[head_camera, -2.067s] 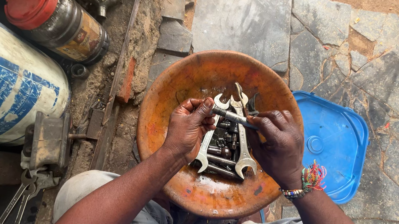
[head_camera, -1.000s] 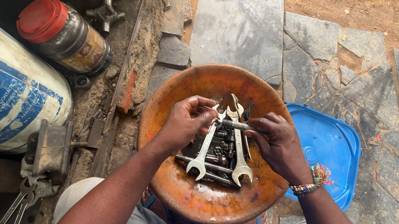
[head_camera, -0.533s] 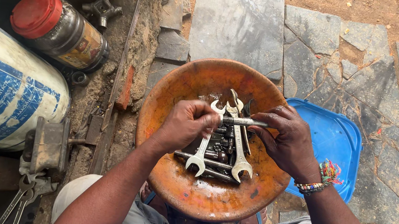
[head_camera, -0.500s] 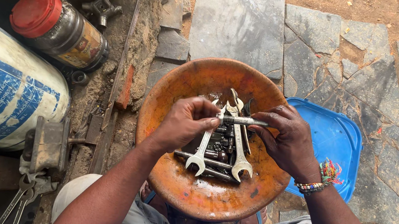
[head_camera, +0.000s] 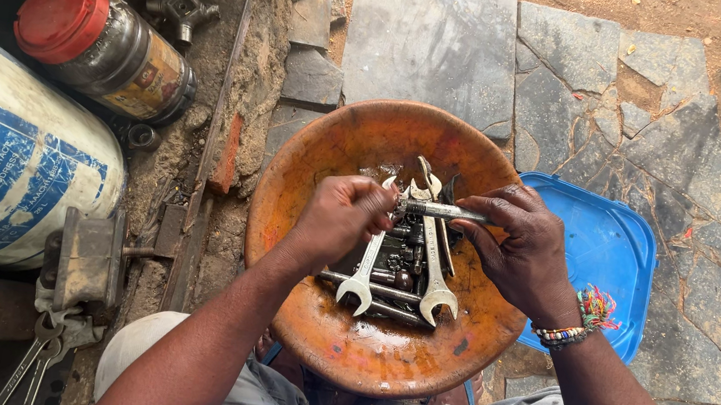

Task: The person sits on the ground and uses two wrenches to loosen and remove a nut from a threaded metal rod. They then inspect the rod and the nut, placing them back into a bowl with other metal parts.

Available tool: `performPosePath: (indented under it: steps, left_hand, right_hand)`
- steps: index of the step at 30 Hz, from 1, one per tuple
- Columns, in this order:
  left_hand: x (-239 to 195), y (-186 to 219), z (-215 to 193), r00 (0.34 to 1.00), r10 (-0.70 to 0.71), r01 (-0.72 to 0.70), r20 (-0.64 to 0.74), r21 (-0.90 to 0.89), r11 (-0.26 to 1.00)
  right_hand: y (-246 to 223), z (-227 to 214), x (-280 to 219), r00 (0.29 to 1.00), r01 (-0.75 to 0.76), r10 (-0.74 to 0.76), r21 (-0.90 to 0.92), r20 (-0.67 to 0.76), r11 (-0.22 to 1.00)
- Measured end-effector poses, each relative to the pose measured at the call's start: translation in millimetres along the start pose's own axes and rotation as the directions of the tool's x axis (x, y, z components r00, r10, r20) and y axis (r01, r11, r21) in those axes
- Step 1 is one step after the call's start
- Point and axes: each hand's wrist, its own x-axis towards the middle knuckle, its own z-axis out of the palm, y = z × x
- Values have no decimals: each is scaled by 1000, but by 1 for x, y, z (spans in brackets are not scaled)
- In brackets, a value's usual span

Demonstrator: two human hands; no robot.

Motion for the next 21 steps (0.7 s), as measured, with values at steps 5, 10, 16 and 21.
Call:
performPosePath:
  steps: [5,10,16,21]
  left_hand:
    - [-5,3,-2,973,232,-220,9,-289,932]
    - [-4,8,-3,981,188,-176,49,-184,967]
    - [-5,8,-3,979,206,-197,11,-239,951]
    - [-6,3,0,962,272,-245,16,-381,891]
  right_hand:
    - [0,1,-1,1000,0,0,-4,-1,1000]
    - [-2,1,-1,1000,7,-7,-4,5,1000]
    - [-3,1,-1,1000,-10,10,11,3,1000]
    - [-4,3,-2,1000,-13,13,11,10,1000]
